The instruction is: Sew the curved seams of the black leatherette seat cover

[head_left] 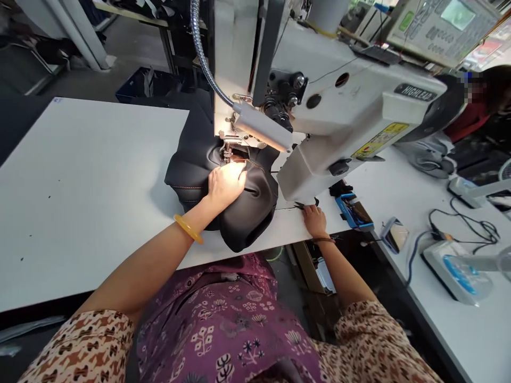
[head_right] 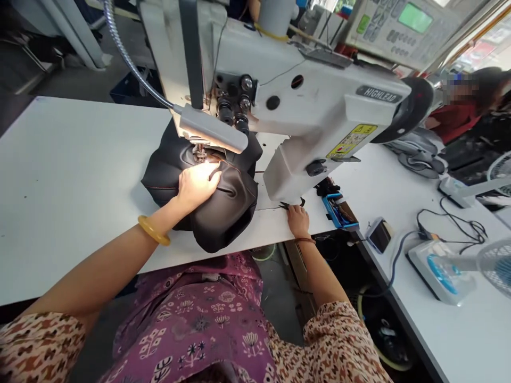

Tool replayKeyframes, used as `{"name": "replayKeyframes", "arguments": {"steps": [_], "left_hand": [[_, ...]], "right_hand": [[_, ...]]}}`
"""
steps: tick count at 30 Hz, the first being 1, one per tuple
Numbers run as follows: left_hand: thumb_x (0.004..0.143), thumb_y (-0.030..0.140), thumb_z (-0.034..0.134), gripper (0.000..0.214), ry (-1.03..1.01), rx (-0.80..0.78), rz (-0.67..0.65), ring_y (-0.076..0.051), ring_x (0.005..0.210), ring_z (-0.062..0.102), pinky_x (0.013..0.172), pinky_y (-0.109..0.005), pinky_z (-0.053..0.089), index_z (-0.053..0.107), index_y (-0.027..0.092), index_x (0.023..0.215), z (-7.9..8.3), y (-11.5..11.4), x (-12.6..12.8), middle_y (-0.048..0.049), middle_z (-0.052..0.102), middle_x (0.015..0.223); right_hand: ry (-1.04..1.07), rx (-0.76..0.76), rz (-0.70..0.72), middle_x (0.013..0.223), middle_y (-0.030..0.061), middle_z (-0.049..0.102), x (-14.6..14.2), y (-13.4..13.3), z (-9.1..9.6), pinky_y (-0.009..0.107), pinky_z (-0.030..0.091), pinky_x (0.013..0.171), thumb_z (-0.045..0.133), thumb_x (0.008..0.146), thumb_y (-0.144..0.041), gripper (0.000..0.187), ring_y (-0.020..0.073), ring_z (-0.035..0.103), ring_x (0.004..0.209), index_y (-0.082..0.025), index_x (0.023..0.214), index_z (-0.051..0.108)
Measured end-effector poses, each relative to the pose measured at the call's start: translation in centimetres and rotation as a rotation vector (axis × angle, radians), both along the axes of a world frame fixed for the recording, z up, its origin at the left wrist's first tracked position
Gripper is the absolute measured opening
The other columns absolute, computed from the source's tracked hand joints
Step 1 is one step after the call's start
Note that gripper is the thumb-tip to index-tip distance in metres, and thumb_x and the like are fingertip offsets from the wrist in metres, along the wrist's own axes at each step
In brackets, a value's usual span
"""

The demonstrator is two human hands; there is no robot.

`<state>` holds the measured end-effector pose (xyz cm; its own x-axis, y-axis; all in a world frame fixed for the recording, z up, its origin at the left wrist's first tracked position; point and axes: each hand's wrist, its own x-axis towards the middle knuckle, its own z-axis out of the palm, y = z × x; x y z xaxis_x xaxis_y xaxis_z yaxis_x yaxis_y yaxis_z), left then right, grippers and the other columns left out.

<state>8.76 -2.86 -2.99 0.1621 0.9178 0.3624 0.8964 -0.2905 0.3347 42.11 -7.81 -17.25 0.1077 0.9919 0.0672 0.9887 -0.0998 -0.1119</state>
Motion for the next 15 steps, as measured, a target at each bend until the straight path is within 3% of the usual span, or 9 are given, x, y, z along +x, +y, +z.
{"name": "replayKeyframes", "arguments": {"steps": [4,7,12,15], "left_hand": [[0.087,0.023,0.048,0.028,-0.029,0.099,-0.092,-0.021,0.079,0.067,0.071,-0.030,0.048,0.073,0.021,0.098,-1.4,0.2,-0.9,-0.0077,0.073,0.095],[0.087,0.022,0.048,0.027,-0.106,0.162,-0.136,-0.020,0.077,0.067,0.070,-0.029,0.049,0.074,0.021,0.096,-2.1,0.5,-1.4,-0.0061,0.074,0.093],[0.088,0.024,0.050,0.026,-0.230,0.145,-0.116,-0.017,0.084,0.068,0.077,-0.026,0.052,0.074,0.023,0.098,-2.4,0.4,-1.5,-0.0035,0.074,0.098],[0.087,0.023,0.049,0.028,-0.284,0.112,-0.120,-0.017,0.088,0.068,0.079,-0.027,0.052,0.074,0.023,0.100,-2.2,0.4,-1.6,-0.0034,0.073,0.103]], "right_hand": [[-0.053,-0.041,0.063,0.105,0.0230,0.059,0.6,0.5,0.1,0.039,0.039,0.080,0.038,0.089,-0.020,0.023,0.0290,0.052,0.096,-0.014,0.091,0.060],[-0.066,-0.034,0.069,0.102,0.0221,0.062,0.7,0.5,1.9,0.037,0.040,0.074,0.034,0.091,-0.019,0.024,0.0286,0.057,0.091,-0.014,0.091,0.057],[-0.072,0.032,0.056,0.085,0.0122,0.067,-2.7,2.0,9.3,0.032,0.038,0.061,0.026,0.096,-0.029,0.034,0.0241,0.062,0.071,-0.016,0.111,0.053],[-0.136,0.125,0.240,0.088,0.0113,0.068,-7.2,5.3,14.3,0.030,0.037,0.063,0.043,0.091,-0.046,0.037,0.0258,0.063,0.079,-0.017,0.110,0.056]]}}
